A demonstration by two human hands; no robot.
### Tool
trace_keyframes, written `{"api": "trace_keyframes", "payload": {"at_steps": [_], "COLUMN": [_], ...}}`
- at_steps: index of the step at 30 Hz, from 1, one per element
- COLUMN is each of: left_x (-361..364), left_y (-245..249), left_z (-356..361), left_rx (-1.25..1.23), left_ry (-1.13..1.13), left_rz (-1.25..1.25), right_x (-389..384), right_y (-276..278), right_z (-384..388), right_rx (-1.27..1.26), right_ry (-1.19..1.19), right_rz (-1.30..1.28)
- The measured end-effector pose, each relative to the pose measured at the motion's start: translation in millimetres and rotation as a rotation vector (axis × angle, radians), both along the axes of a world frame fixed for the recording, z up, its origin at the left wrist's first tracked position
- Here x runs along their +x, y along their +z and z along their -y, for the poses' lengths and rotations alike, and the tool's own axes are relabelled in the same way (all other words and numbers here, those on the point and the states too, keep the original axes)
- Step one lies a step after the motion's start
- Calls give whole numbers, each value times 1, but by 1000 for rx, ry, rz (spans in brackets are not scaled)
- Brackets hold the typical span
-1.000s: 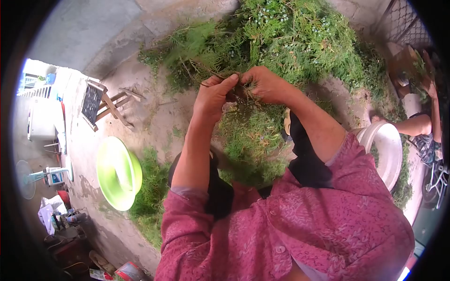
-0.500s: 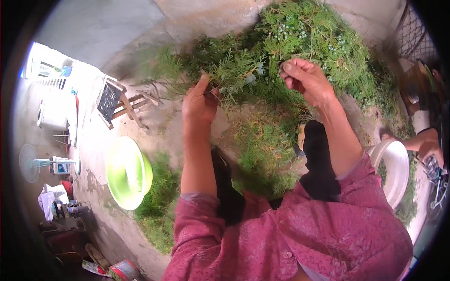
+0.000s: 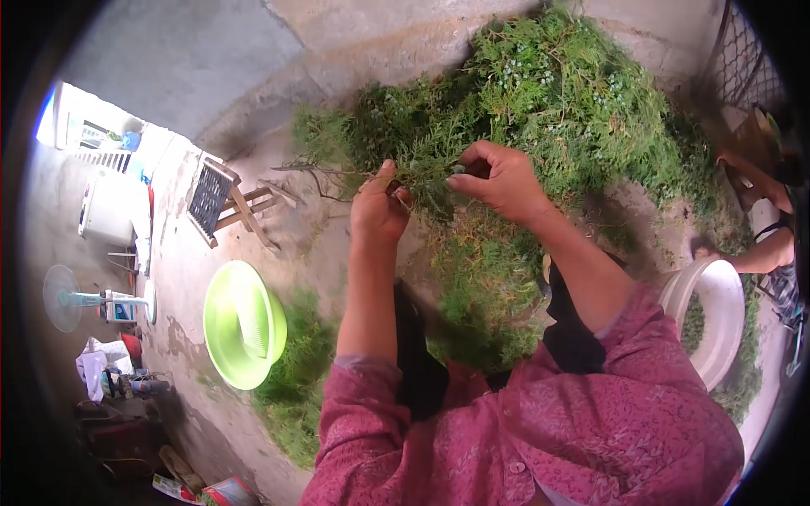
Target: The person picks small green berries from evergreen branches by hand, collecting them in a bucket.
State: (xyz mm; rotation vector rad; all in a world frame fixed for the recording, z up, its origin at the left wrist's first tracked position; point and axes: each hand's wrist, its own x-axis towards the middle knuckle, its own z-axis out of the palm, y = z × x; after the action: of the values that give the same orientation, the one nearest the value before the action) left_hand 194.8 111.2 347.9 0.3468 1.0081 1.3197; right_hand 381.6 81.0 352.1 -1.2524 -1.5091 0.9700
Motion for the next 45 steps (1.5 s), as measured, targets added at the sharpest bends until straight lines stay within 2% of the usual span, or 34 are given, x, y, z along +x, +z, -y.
{"api": "trace_keyframes", "payload": {"at_steps": [2,5,6,8,10,11,15,17,21,23,27,29,30,31,32,33,34,36,37,38,40,41,42,45], "left_x": [-2,-13,-13,-17,-20,-22,6,9,10,11,8,2,-9,-15,-20,-23,-25,-17,-13,-11,-6,-2,5,21], "left_y": [-6,-23,-24,-35,-43,-48,-10,-8,-6,1,8,2,-9,-11,-13,-11,-10,-7,-6,-8,-10,-10,-7,-9], "left_z": [-2,-9,-10,-18,-25,-26,-5,-3,0,5,9,5,-3,-6,-8,-6,-4,0,1,0,0,2,6,11], "left_rx": [-2,66,39,13,4,5,-15,12,65,68,61,64,8,-46,-42,42,123,132,140,140,197,195,232,281], "left_ry": [-15,-109,-129,-149,-133,-132,-166,-167,-232,-219,-274,-296,-192,-83,-69,-114,-166,-133,-96,-97,-81,-84,-78,-97], "left_rz": [-15,-105,-31,40,-219,-221,-179,-140,-245,-303,-445,-494,-368,-238,-232,-346,-462,-439,-414,-412,-459,-458,-521,-576], "right_x": [-2,-1,0,2,5,6,13,17,22,21,21,25,28,31,34,36,35,34,37,38,38,36,30,17], "right_y": [0,-3,0,12,17,19,26,29,28,27,25,29,34,41,44,42,42,45,42,39,33,31,31,21], "right_z": [0,0,2,7,9,10,17,18,17,18,21,25,31,38,40,39,37,27,20,15,7,5,4,-3], "right_rx": [109,97,96,-323,-375,-432,-430,-463,-562,-614,-643,-606,-609,-543,-474,-501,-503,-467,-370,-370,-455,-460,-462,-418], "right_ry": [-7,46,45,320,348,377,422,467,471,473,531,705,713,701,689,593,592,457,502,500,311,274,270,239], "right_rz": [196,236,232,-177,-227,-274,-290,-274,-218,-82,-141,-410,-401,-390,-382,-474,-478,-852,-880,-879,-772,-653,-653,-264]}}
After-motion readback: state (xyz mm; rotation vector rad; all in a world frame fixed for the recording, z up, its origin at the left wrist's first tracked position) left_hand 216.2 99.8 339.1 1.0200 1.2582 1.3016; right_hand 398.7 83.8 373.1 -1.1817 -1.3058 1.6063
